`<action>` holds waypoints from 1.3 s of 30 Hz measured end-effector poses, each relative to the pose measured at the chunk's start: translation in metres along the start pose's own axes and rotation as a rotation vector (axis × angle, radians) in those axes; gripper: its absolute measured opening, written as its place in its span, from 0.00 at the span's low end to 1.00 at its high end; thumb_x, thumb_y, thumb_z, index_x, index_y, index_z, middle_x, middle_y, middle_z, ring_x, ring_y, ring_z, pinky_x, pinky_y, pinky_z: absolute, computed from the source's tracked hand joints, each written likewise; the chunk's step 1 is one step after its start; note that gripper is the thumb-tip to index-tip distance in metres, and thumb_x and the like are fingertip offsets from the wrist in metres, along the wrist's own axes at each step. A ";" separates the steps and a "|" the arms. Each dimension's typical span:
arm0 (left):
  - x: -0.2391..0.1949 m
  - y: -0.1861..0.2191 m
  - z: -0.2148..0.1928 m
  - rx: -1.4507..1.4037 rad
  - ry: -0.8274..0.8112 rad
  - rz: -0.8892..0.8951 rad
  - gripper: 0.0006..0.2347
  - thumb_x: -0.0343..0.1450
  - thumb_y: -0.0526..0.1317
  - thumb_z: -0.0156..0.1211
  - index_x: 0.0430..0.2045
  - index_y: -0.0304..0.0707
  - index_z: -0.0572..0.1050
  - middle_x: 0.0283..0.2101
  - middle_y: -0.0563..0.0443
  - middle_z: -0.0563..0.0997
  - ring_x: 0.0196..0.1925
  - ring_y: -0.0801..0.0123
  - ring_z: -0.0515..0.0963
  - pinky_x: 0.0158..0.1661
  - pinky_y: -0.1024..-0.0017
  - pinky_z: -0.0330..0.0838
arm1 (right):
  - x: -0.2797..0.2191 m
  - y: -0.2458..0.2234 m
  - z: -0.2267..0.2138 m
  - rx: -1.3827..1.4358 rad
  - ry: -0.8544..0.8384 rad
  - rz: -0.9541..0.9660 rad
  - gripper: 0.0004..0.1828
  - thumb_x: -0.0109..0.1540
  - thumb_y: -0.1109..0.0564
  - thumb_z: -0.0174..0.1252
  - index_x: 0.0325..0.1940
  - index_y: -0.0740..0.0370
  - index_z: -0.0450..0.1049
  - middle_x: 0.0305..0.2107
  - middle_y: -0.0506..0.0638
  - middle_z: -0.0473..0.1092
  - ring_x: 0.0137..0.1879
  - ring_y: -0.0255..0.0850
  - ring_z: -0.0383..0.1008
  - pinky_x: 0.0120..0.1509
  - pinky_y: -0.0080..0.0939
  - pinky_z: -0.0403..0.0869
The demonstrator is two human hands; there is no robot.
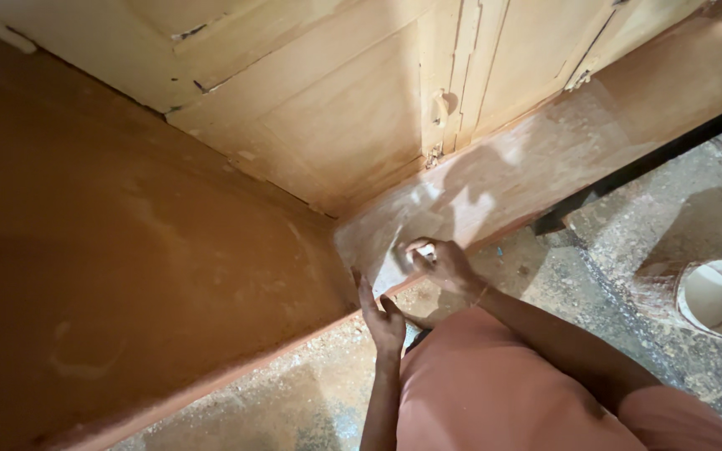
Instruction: The person paints the lower section of a wooden door frame white using a paintbrush and a bucket of paint. They repeatedly dip the brush into the bucket and apply paint to the base of the door frame, covering the existing brown surface.
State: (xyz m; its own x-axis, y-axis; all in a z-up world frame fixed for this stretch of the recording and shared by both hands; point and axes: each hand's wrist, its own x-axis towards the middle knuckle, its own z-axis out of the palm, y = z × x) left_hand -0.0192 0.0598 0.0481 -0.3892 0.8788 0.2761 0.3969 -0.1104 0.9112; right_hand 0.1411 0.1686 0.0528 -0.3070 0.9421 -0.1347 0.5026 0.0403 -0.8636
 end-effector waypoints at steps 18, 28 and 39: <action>0.003 0.020 0.001 -0.016 -0.004 -0.096 0.25 0.74 0.26 0.43 0.70 0.35 0.60 0.78 0.37 0.56 0.77 0.48 0.61 0.66 0.57 0.63 | -0.011 0.023 -0.046 -0.206 0.285 0.035 0.10 0.64 0.52 0.61 0.48 0.51 0.81 0.23 0.54 0.77 0.27 0.48 0.78 0.34 0.46 0.74; -0.002 0.014 0.004 -0.018 -0.001 -0.105 0.30 0.68 0.22 0.41 0.70 0.37 0.62 0.77 0.38 0.57 0.76 0.49 0.62 0.64 0.57 0.66 | -0.021 0.015 -0.015 -0.586 0.041 -0.309 0.23 0.53 0.57 0.61 0.53 0.55 0.77 0.32 0.57 0.77 0.32 0.54 0.78 0.34 0.55 0.76; -0.001 0.010 0.003 0.010 0.000 -0.142 0.30 0.67 0.21 0.41 0.69 0.36 0.62 0.77 0.38 0.57 0.76 0.48 0.60 0.63 0.58 0.69 | -0.011 0.008 -0.001 0.041 0.020 -0.159 0.11 0.64 0.50 0.58 0.49 0.49 0.79 0.32 0.47 0.81 0.34 0.41 0.82 0.39 0.45 0.78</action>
State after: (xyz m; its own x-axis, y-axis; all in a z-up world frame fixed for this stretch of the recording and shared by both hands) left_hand -0.0121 0.0596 0.0564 -0.4418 0.8854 0.1446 0.3464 0.0196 0.9379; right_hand 0.1494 0.1586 0.0475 -0.3632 0.9316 0.0144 0.4154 0.1758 -0.8925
